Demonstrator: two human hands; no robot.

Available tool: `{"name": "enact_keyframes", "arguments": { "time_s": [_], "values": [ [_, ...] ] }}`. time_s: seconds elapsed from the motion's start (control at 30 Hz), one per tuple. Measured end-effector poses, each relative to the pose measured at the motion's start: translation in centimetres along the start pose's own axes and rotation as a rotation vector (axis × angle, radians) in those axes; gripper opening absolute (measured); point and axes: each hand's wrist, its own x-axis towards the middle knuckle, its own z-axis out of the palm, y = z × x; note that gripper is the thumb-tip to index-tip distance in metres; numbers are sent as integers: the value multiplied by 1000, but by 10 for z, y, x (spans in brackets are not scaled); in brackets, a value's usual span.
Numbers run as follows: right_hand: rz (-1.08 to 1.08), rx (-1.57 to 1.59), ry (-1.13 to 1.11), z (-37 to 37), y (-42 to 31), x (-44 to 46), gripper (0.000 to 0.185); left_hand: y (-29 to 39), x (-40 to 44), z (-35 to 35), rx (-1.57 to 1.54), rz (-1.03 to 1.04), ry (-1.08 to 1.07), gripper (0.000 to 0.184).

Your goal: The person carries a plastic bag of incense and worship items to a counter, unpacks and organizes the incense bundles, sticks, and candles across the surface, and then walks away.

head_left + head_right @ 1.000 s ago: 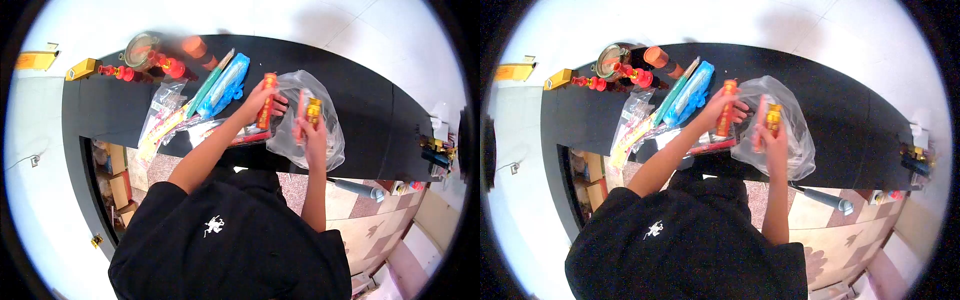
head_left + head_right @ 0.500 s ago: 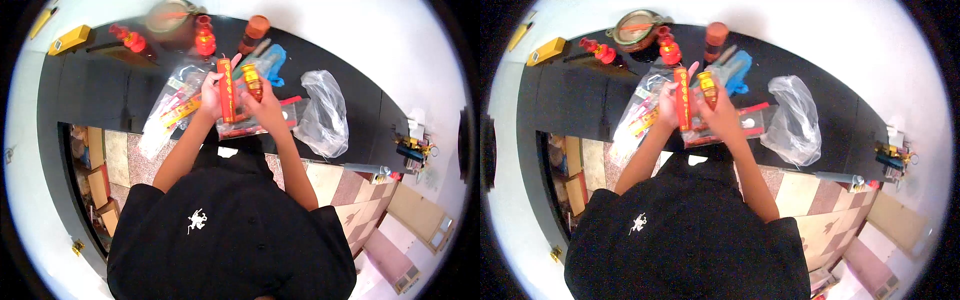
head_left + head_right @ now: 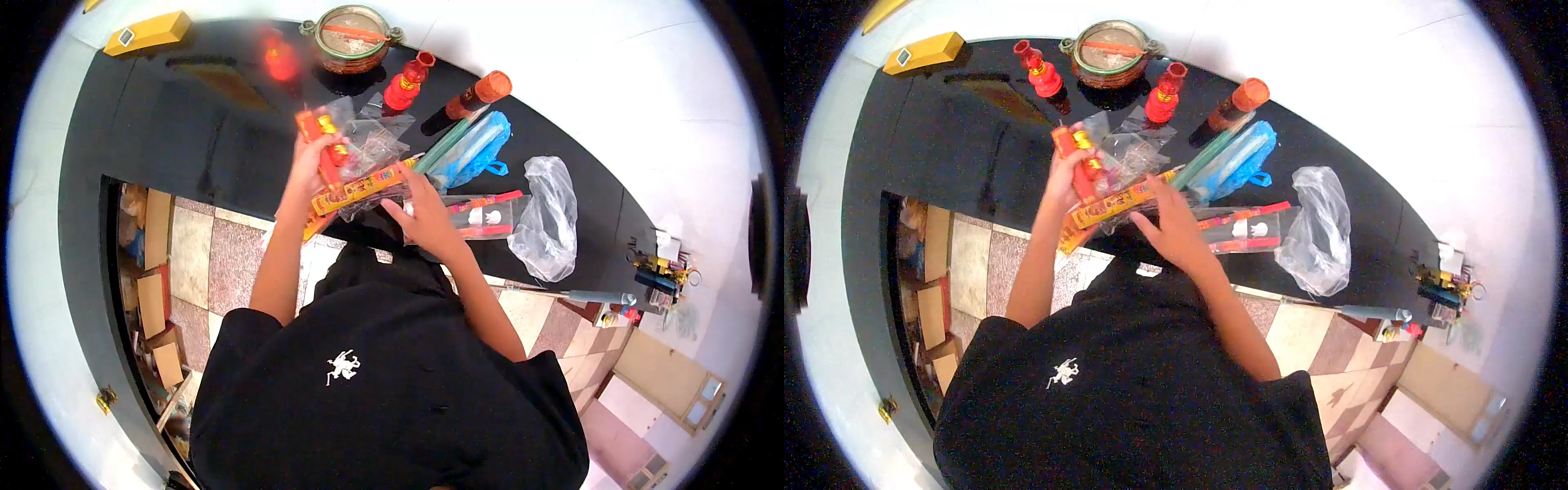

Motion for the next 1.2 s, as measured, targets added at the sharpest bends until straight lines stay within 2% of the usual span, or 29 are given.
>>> {"name": "enact_keyframes", "arguments": {
  "time_s": [0.03, 0.1, 0.17, 0.2, 0.3, 0.43, 0.53, 0.63, 0.67, 0.77, 0.8, 0.9, 1.03, 1.1, 1.17, 1.2],
  "values": [
    [54, 38, -39, 0, 10, -8, 66, 3, 14, -16, 270, 68, 125, 66],
    [163, -14, -163, 3, 38, -31, 64, 35, 26, -36, 908, 135, 223, 75],
    [257, -44, -228, 6, 59, -55, 61, 28, 61, -76, 1413, 317, 375, 85],
    [297, -46, -234, 9, 64, -69, 60, 38, 69, -82, 1460, 177, 338, 92],
    [378, -15, -249, 14, 78, -102, 57, 49, 89, -93, 1806, 86, 408, 95],
    [521, 94, -224, 21, 79, -123, 52, 48, 89, -91, 1742, 117, 425, 105],
    [577, 164, -48, 36, 88, -140, 45, 45, 80, -94, 1735, 186, 423, 117],
    [641, 279, 39, 45, 98, -153, 36, 50, 67, -101, 1706, 247, 434, 120],
    [576, 244, 158, 53, 105, -159, 28, 48, 67, -111, 1691, 333, 397, 123],
    [591, 137, 93, 39, 90, -158, 24, 48, 64, -123, 1714, 294, 344, 125],
    [495, 85, 137, 44, 97, -161, 23, 49, 63, -123, 1691, 294, 344, 124],
    [419, -47, 72, 36, 94, -162, 23, 51, 62, -116, 1745, 330, 327, 123],
    [372, -96, 222, 26, 101, -163, 23, 57, 60, -113, 1908, 461, 338, 108],
    [359, -117, 288, 17, 107, -167, 22, 58, 53, -95, 2033, 760, 310, 90],
    [474, -129, 297, -2, 109, -167, 22, 48, 42, -73, 1885, 937, 401, 76],
    [517, -92, 397, -8, 122, -170, 20, 38, 26, -47, 1793, 1012, 377, 68]
  ]
}}
